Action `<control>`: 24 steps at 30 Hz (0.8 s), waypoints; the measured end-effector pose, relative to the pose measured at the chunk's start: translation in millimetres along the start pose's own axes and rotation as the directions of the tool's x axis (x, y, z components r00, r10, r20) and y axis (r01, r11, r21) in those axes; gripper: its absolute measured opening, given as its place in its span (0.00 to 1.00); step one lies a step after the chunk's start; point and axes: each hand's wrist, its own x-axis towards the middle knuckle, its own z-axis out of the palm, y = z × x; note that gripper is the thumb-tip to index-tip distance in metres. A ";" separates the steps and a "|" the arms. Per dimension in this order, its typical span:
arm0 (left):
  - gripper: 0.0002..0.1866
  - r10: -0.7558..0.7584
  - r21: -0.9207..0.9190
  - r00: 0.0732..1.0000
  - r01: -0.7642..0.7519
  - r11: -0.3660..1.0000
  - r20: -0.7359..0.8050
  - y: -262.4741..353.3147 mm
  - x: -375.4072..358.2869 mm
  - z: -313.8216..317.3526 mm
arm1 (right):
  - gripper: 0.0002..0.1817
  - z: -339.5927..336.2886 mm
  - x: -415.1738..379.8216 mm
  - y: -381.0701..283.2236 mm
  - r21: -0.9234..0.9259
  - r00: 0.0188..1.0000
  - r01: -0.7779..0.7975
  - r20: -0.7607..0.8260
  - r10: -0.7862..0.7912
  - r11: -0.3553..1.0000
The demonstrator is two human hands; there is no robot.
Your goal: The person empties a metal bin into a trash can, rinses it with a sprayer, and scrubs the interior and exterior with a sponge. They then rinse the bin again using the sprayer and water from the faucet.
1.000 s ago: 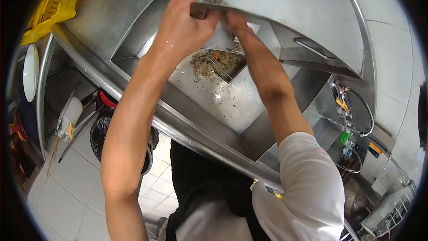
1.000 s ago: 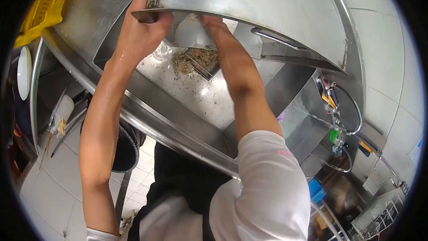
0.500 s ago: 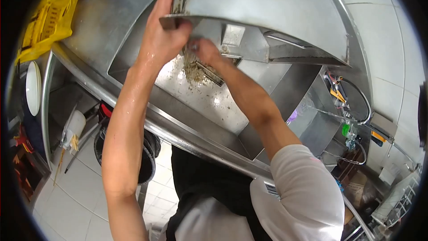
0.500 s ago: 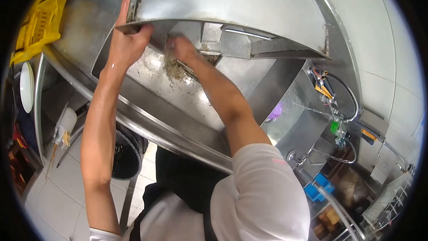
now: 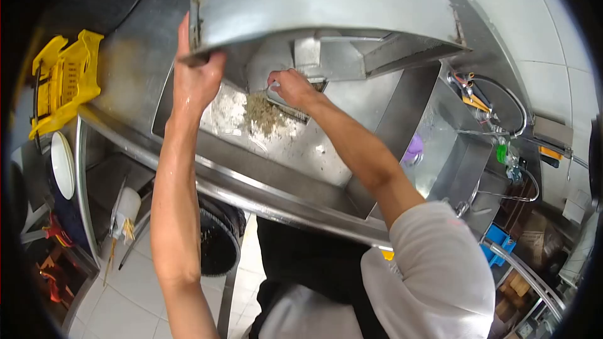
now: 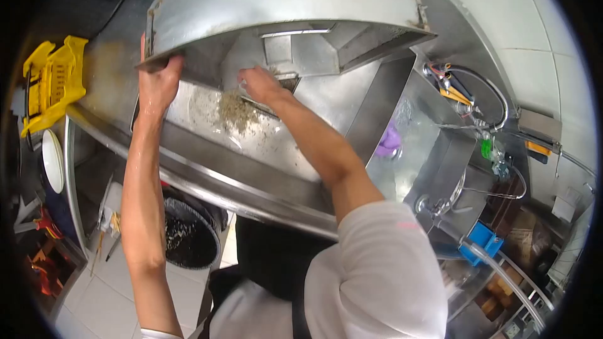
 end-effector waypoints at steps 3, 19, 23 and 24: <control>0.36 -0.100 0.018 0.995 0.100 0.995 -0.004 4.8 -7.5 -1.1 | 0.10 -0.2 50.9 -9.1 0.152 0.942 -0.014 -0.330 0.064 0.988; 0.38 -0.398 -0.288 0.249 0.957 -0.040 0.883 61.7 -160.2 151.6 | 0.22 -106.5 -298.3 -41.3 0.817 0.894 0.108 -0.329 0.305 0.566; 0.38 -0.673 -0.023 0.582 0.764 0.645 0.457 98.6 -180.6 168.2 | 0.11 -92.6 -458.0 183.6 0.845 0.186 -0.051 -0.516 0.836 0.533; 0.41 -0.679 0.030 0.588 0.746 0.665 0.440 74.9 -187.0 166.6 | 0.10 -63.1 -505.0 265.1 0.813 -0.125 -0.121 -0.581 0.804 0.569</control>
